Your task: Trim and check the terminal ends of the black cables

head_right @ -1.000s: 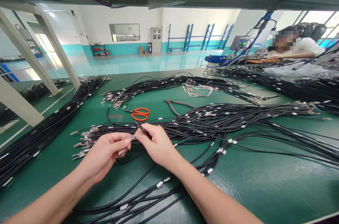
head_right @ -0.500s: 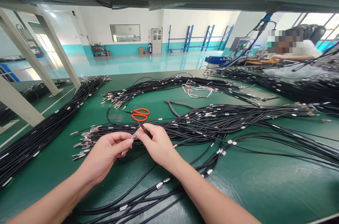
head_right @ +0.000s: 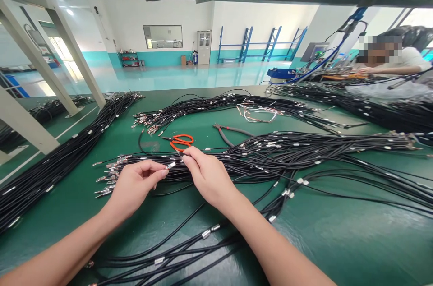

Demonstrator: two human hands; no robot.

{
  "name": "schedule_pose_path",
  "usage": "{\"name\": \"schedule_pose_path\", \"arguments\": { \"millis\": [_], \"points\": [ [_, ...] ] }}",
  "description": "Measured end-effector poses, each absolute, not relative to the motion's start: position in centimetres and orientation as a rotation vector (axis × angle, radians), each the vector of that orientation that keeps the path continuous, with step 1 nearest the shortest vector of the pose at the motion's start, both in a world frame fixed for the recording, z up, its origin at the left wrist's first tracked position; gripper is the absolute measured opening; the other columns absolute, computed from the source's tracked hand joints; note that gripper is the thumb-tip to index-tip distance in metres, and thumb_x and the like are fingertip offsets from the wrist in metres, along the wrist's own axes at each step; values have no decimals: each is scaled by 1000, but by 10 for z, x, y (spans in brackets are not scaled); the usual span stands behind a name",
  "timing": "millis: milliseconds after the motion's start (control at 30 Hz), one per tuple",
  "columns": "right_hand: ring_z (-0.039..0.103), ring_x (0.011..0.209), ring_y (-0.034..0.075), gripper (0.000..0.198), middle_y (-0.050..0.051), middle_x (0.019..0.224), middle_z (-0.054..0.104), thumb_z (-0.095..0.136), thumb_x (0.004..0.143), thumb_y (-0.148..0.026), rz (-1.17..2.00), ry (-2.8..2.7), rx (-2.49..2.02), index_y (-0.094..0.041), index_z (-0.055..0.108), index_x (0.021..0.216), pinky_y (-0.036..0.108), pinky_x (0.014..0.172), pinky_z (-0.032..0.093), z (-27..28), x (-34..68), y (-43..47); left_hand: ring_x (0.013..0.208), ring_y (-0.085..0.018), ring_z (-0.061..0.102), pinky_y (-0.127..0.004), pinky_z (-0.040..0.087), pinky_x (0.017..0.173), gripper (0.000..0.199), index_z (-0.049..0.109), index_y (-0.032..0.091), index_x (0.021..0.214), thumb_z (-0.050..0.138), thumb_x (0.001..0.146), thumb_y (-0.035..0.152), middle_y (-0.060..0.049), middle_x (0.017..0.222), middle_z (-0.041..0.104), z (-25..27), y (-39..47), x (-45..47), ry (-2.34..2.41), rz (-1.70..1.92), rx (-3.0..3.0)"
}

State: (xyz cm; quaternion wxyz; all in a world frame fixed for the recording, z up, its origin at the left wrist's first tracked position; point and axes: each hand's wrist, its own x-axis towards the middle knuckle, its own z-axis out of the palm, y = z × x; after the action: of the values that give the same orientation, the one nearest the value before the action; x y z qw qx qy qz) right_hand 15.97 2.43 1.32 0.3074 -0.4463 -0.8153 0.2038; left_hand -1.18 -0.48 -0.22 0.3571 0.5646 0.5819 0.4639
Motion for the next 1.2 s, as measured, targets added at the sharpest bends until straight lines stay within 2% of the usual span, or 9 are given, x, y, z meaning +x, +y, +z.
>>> {"name": "schedule_pose_path", "arguments": {
  "millis": [133,233,500,867,1200],
  "points": [
    [60,85,17,28,1,96,66,35,89,-28,385,-2268,-1176,-24,60,101,28,74,43,12,159,22,49,-10,47,-23,36,48,12,66,15,69,62,68,26,0,60,59,-4,-3,-12,1537,1221,1454],
    [60,94,19,29,2,104,65,37,89,-27,297,-2351,-1184,-23,60,106,31,81,45,10,156,18,50,-10,47,-23,37,49,11,65,15,68,61,68,26,0,61,59,-6,-2,-13,1552,1239,1464],
    [63,90,21,36,6,106,65,41,87,-27,151,-2421,-1251,-20,51,120,34,78,50,8,151,13,53,-11,50,-23,39,52,9,64,15,66,59,69,22,-1,64,60,-10,-2,-13,1555,1276,1539],
    [63,90,20,34,4,106,65,42,87,-27,163,-2427,-1221,-25,52,119,33,80,50,7,151,12,54,-11,48,-22,36,50,10,62,17,61,58,69,14,0,61,57,-9,-5,-12,1538,1356,1698],
    [64,89,20,34,2,105,65,41,87,-26,147,-2435,-1261,-26,51,119,34,78,50,8,152,10,59,-13,49,-22,36,54,14,60,18,64,52,75,12,0,63,56,-11,-7,-12,1576,1323,2000]
  ]
}}
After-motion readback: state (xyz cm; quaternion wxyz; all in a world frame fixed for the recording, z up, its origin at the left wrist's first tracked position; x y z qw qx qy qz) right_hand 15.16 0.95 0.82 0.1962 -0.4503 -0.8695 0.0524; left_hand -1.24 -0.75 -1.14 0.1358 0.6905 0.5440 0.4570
